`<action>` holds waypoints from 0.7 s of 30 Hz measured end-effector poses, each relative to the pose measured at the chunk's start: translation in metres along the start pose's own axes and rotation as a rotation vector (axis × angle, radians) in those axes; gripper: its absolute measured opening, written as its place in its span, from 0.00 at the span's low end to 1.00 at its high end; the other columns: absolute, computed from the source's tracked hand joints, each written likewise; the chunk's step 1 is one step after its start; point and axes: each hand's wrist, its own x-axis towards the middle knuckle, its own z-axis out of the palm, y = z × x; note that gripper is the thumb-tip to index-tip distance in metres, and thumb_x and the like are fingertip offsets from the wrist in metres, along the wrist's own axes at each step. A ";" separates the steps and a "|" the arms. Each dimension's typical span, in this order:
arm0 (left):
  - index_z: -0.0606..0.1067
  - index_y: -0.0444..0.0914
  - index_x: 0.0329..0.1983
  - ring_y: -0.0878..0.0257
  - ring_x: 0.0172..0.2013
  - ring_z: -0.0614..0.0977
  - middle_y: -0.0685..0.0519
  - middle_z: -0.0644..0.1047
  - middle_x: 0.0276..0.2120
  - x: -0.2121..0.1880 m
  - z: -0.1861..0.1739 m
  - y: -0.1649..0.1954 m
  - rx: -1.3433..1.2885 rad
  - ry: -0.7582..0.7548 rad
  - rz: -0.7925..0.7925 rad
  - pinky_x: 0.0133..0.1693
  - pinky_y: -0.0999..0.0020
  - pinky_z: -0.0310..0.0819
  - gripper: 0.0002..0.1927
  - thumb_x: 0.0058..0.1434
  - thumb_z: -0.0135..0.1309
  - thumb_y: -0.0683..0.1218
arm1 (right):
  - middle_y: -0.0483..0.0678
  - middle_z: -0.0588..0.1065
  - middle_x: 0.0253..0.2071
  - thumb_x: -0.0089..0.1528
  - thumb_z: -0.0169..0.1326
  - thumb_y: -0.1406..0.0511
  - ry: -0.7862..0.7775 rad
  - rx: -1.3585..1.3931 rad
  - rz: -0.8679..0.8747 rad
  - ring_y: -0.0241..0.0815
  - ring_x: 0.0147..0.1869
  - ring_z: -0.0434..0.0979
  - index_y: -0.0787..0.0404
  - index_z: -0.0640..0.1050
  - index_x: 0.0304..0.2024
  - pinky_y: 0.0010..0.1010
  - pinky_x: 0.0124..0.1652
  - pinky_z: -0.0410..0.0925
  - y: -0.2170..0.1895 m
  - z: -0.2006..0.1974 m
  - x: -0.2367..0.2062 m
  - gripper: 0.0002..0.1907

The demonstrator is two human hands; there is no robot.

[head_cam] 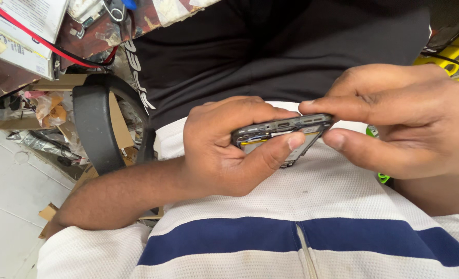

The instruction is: The person prepares a small black connector by wrapping it with white tape, trims the tape with orange scissors, and inserts the connector into a disassembled smartphone. They then use a hot air gun on the phone's edge and navigate the phone's screen to check sound settings.

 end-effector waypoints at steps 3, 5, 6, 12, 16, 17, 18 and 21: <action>0.78 0.34 0.50 0.73 0.26 0.82 0.54 0.81 0.30 0.000 0.001 0.000 -0.008 -0.008 -0.017 0.26 0.80 0.72 0.11 0.69 0.64 0.44 | 0.56 0.80 0.34 0.56 0.63 0.74 0.053 -0.012 0.008 0.37 0.31 0.78 0.73 0.80 0.45 0.18 0.25 0.67 -0.002 0.004 0.003 0.15; 0.77 0.35 0.51 0.72 0.28 0.84 0.54 0.82 0.32 0.001 0.002 -0.001 -0.035 -0.025 -0.020 0.27 0.80 0.74 0.11 0.70 0.63 0.44 | 0.56 0.79 0.33 0.55 0.62 0.74 0.028 -0.062 0.017 0.39 0.32 0.80 0.73 0.79 0.45 0.22 0.28 0.69 -0.003 0.002 -0.001 0.15; 0.77 0.35 0.52 0.72 0.29 0.84 0.53 0.82 0.33 0.001 0.002 -0.002 -0.041 -0.036 -0.007 0.28 0.80 0.76 0.11 0.71 0.62 0.44 | 0.56 0.78 0.32 0.55 0.61 0.74 0.015 -0.087 0.021 0.40 0.33 0.81 0.73 0.79 0.45 0.23 0.30 0.71 -0.003 0.001 -0.004 0.15; 0.75 0.34 0.53 0.72 0.30 0.83 0.54 0.81 0.33 0.002 -0.004 -0.004 -0.040 -0.083 0.002 0.32 0.80 0.77 0.09 0.73 0.56 0.43 | 0.55 0.79 0.32 0.55 0.62 0.74 0.084 -0.091 0.108 0.40 0.31 0.79 0.72 0.80 0.45 0.23 0.28 0.70 -0.001 0.004 -0.012 0.15; 0.76 0.34 0.49 0.73 0.28 0.83 0.55 0.81 0.31 0.001 0.001 -0.004 -0.025 -0.035 -0.019 0.29 0.81 0.76 0.07 0.72 0.58 0.43 | 0.56 0.78 0.32 0.54 0.61 0.74 0.089 -0.104 0.111 0.40 0.31 0.81 0.73 0.79 0.44 0.23 0.29 0.72 -0.006 0.006 -0.006 0.14; 0.76 0.34 0.48 0.73 0.28 0.83 0.55 0.81 0.31 0.000 0.002 -0.003 -0.014 -0.024 -0.021 0.30 0.80 0.76 0.08 0.71 0.58 0.43 | 0.57 0.78 0.32 0.54 0.61 0.74 0.091 -0.111 0.120 0.40 0.31 0.81 0.73 0.79 0.44 0.23 0.28 0.71 -0.006 0.006 -0.004 0.15; 0.76 0.34 0.49 0.73 0.28 0.83 0.55 0.81 0.32 0.000 0.002 -0.003 -0.003 -0.012 -0.008 0.30 0.80 0.77 0.08 0.71 0.58 0.43 | 0.57 0.78 0.31 0.54 0.62 0.74 0.094 -0.119 0.128 0.40 0.30 0.81 0.74 0.80 0.43 0.22 0.27 0.71 -0.005 0.006 -0.003 0.15; 0.75 0.34 0.49 0.72 0.29 0.83 0.53 0.80 0.31 -0.001 0.004 -0.003 0.022 0.019 0.034 0.31 0.79 0.77 0.07 0.72 0.57 0.42 | 0.55 0.78 0.31 0.55 0.63 0.73 0.065 -0.091 -0.022 0.37 0.29 0.80 0.74 0.79 0.44 0.20 0.27 0.71 0.003 0.005 -0.002 0.15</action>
